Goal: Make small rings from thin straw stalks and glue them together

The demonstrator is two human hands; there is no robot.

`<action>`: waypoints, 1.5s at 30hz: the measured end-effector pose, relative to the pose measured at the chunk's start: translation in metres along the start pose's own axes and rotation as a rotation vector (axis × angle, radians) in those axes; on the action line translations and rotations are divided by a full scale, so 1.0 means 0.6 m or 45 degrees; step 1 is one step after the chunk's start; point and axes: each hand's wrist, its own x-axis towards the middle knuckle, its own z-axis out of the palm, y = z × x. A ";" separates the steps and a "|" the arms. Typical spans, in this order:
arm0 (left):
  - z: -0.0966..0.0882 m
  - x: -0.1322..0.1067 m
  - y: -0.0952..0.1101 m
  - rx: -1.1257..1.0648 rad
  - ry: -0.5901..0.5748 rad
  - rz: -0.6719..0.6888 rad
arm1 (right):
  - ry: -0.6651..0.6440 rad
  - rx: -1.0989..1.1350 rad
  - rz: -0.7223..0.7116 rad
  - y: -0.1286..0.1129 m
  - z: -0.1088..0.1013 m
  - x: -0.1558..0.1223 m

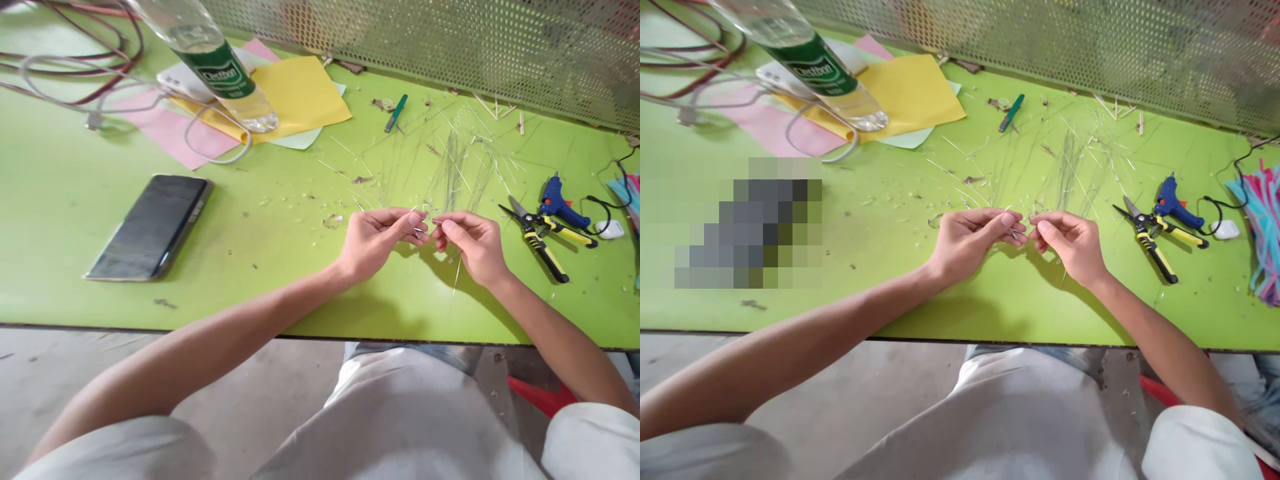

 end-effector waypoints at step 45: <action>0.004 -0.002 0.012 -0.029 0.081 0.023 | -0.096 -2.531 0.668 -0.145 -0.290 -0.065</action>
